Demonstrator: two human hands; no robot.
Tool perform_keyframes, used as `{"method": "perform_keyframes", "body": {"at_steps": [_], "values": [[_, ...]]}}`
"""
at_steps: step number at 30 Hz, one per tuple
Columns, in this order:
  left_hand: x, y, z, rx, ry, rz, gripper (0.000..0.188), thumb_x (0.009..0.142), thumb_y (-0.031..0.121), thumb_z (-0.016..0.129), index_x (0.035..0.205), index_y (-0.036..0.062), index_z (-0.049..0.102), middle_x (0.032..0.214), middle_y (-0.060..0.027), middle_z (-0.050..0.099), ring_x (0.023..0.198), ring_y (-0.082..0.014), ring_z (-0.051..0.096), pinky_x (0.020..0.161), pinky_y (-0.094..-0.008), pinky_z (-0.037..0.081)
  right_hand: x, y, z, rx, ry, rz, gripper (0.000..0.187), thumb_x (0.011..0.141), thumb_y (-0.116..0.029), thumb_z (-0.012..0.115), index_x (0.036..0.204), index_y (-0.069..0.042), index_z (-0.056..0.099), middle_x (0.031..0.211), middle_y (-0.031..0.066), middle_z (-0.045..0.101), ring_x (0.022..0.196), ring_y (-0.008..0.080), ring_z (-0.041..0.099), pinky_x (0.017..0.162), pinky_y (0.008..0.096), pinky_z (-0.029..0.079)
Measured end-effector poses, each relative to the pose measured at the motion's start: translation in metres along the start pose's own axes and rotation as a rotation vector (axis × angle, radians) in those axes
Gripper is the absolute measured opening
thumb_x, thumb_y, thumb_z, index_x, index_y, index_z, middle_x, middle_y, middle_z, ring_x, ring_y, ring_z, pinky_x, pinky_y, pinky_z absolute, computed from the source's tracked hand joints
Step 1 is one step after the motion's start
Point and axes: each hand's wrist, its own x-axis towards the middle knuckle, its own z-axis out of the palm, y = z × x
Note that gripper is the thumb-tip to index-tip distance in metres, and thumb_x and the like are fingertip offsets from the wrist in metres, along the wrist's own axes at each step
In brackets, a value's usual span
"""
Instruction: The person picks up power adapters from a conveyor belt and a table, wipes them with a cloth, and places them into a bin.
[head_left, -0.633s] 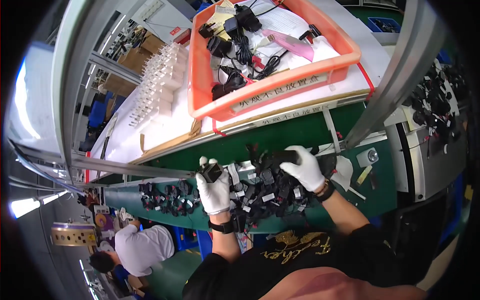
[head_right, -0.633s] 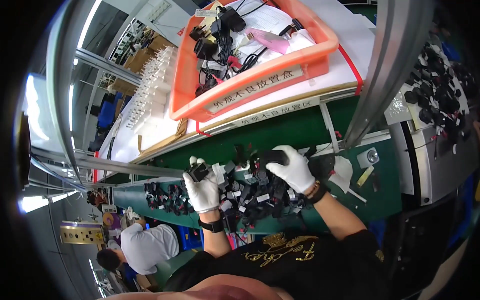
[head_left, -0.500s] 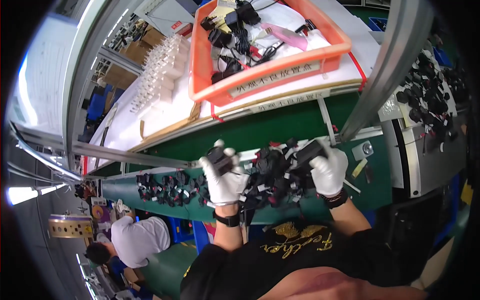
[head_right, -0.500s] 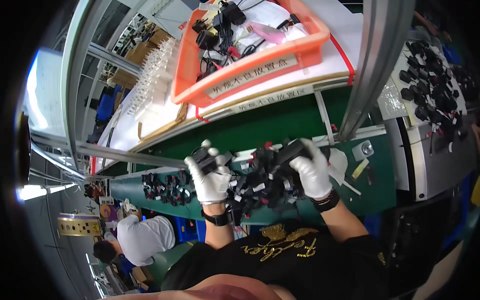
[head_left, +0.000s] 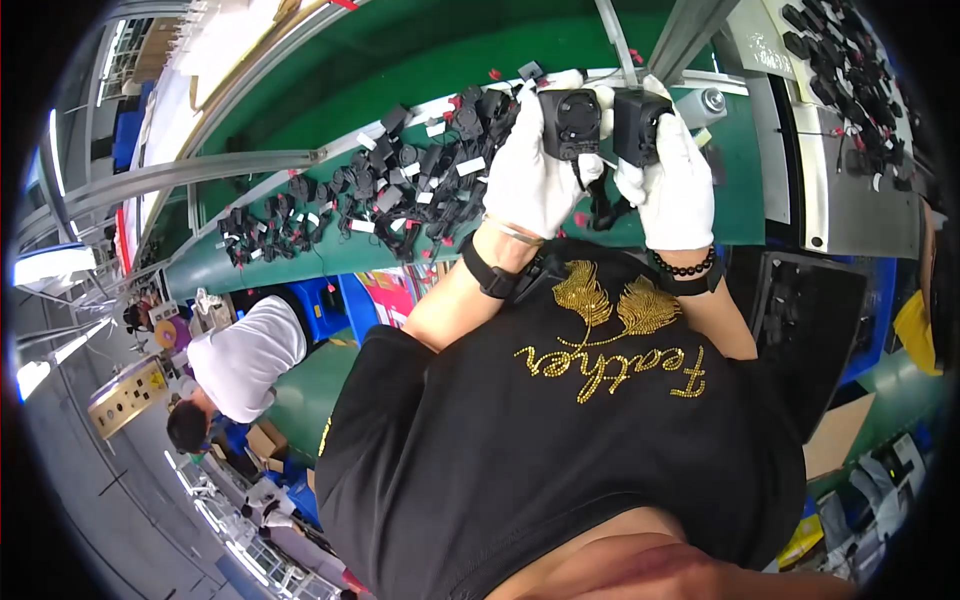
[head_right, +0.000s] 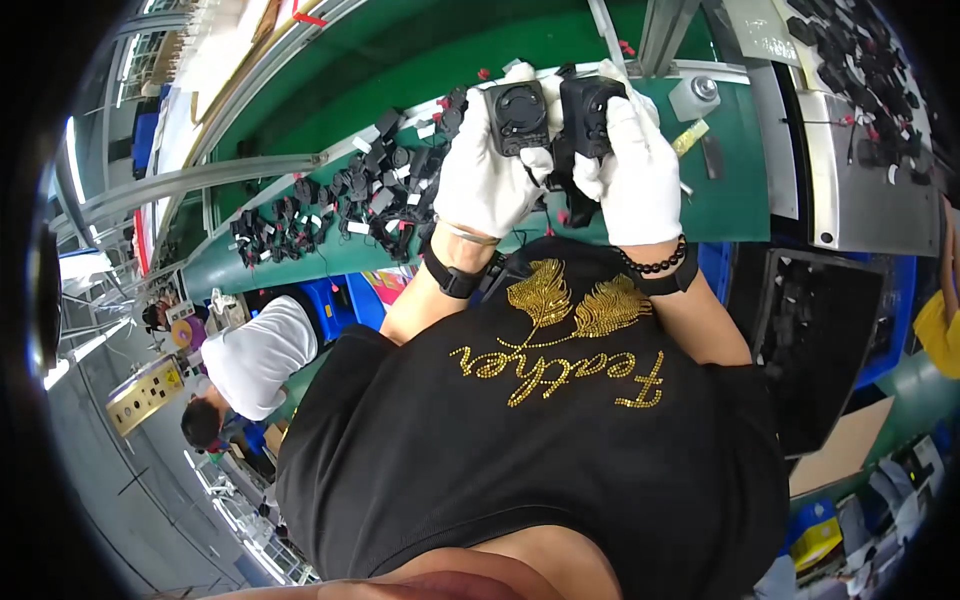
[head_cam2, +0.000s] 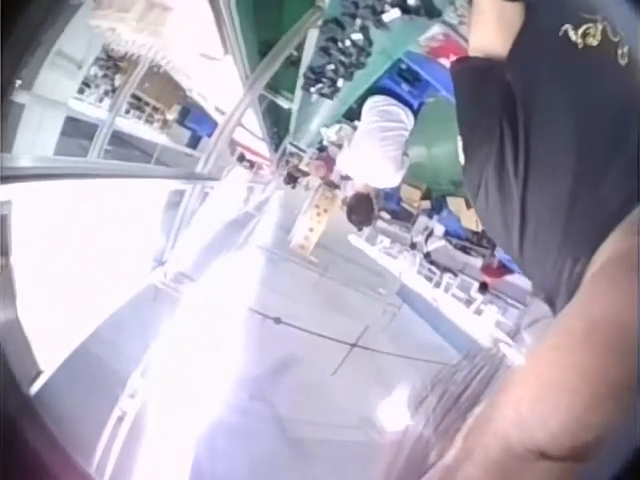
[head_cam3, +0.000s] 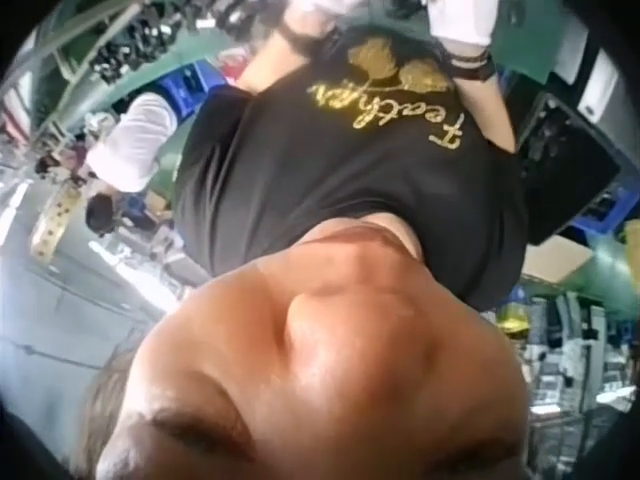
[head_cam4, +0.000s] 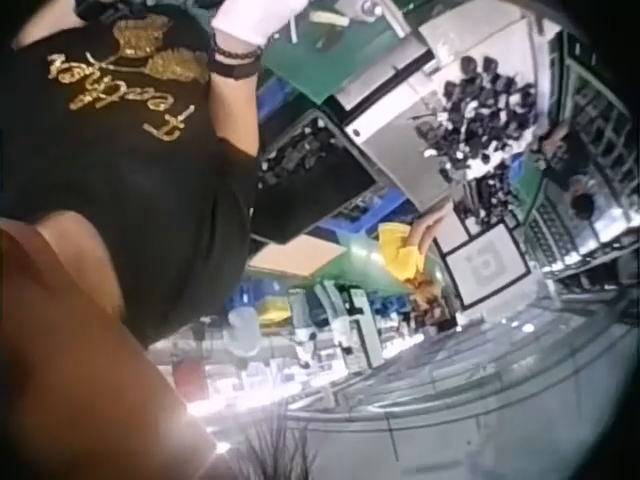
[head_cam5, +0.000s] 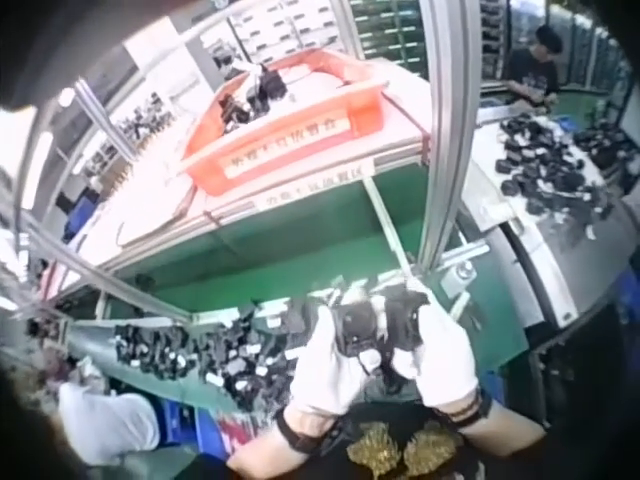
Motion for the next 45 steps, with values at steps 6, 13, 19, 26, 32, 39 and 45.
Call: {"method": "perform_keyframes", "body": {"at_steps": [6, 13, 19, 26, 32, 39, 45], "values": [[-0.015, -0.018, -0.005, 0.341, -0.024, 0.108, 0.042, 0.104, 0.036, 0.033, 0.126, 0.0047, 0.049, 0.113, -0.0081, 0.059, 0.093, -0.0185, 0.058, 0.077, -0.0302, 0.049, -0.021, 0.013, -0.027, -1.542, 0.082, -0.693, 0.037, 0.075, -0.002, 0.062, 0.111, 0.004, 0.061, 0.11, 0.0163, 0.063, 0.096, 0.031, 0.063, 0.083, 0.0361, 0.052], [-0.006, -0.025, -0.008, 0.037, -0.103, 0.043, 0.032, 0.099, 0.027, 0.049, 0.123, 0.005, 0.049, 0.115, -0.0099, 0.058, 0.101, -0.0221, 0.059, 0.084, -0.0355, 0.051, -0.027, -0.011, -0.024, -1.71, -0.003, -0.628, 0.025, 0.081, -0.009, 0.062, 0.104, -0.001, 0.063, 0.126, 0.0163, 0.056, 0.097, 0.0254, 0.063, 0.081, 0.0316, 0.053], [0.001, -0.013, -0.011, 0.175, -0.031, 0.01, 0.022, 0.093, 0.012, 0.054, 0.114, 0.0042, 0.054, 0.11, -0.0197, 0.062, 0.092, -0.0286, 0.066, 0.057, -0.0285, 0.054, -0.025, -0.019, -0.025, -1.422, -0.125, -0.595, 0.038, 0.087, -0.018, 0.065, 0.12, -0.001, 0.058, 0.114, 0.0123, 0.064, 0.089, 0.0194, 0.065, 0.078, 0.0294, 0.053], [-0.003, -0.016, -0.011, 0.451, 0.105, 0.039, 0.027, 0.092, 0.019, 0.061, 0.115, 0.0065, 0.055, 0.081, -0.0016, 0.06, 0.068, -0.0125, 0.061, 0.051, -0.0264, 0.05, -0.032, -0.023, -0.034, -1.893, -0.076, -0.687, 0.042, 0.087, -0.007, 0.059, 0.128, 0.001, 0.052, 0.113, 0.01, 0.065, 0.094, 0.0181, 0.065, 0.085, 0.0266, 0.051], [-0.004, -0.024, -0.007, 0.43, 0.237, 0.016, 0.035, 0.095, 0.046, 0.051, 0.095, 0.0121, 0.058, 0.072, -0.0008, 0.063, 0.051, -0.0109, 0.057, 0.034, -0.024, 0.036, -0.035, -0.023, -0.031, -1.465, -0.217, -0.476, 0.044, 0.093, -0.008, 0.05, 0.135, 0.003, 0.041, 0.123, 0.0157, 0.058, 0.105, 0.0244, 0.062, 0.092, 0.0318, 0.05], [-0.006, -0.026, -0.01, 0.422, 0.284, -0.003, 0.044, 0.097, 0.051, 0.045, 0.099, 0.0093, 0.058, 0.075, -0.0046, 0.065, 0.056, -0.0136, 0.061, 0.037, -0.0259, 0.041, -0.038, -0.029, -0.031, -0.942, -0.422, -0.213, 0.046, 0.099, -0.008, 0.036, 0.143, 0.005, 0.028, 0.135, 0.0232, 0.047, 0.116, 0.0352, 0.057, 0.101, 0.0407, 0.048], [-0.012, -0.017, -0.006, 0.369, 0.11, -0.044, 0.041, 0.099, 0.043, 0.045, 0.111, 0.0052, 0.057, 0.092, -0.0136, 0.068, 0.07, -0.0216, 0.067, 0.052, -0.0294, 0.054, -0.041, -0.023, -0.037, 0.218, -0.321, 0.071, 0.047, 0.1, -0.005, 0.03, 0.145, 0.004, 0.023, 0.137, 0.0258, 0.042, 0.118, 0.0404, 0.055, 0.102, 0.0463, 0.046]]}}
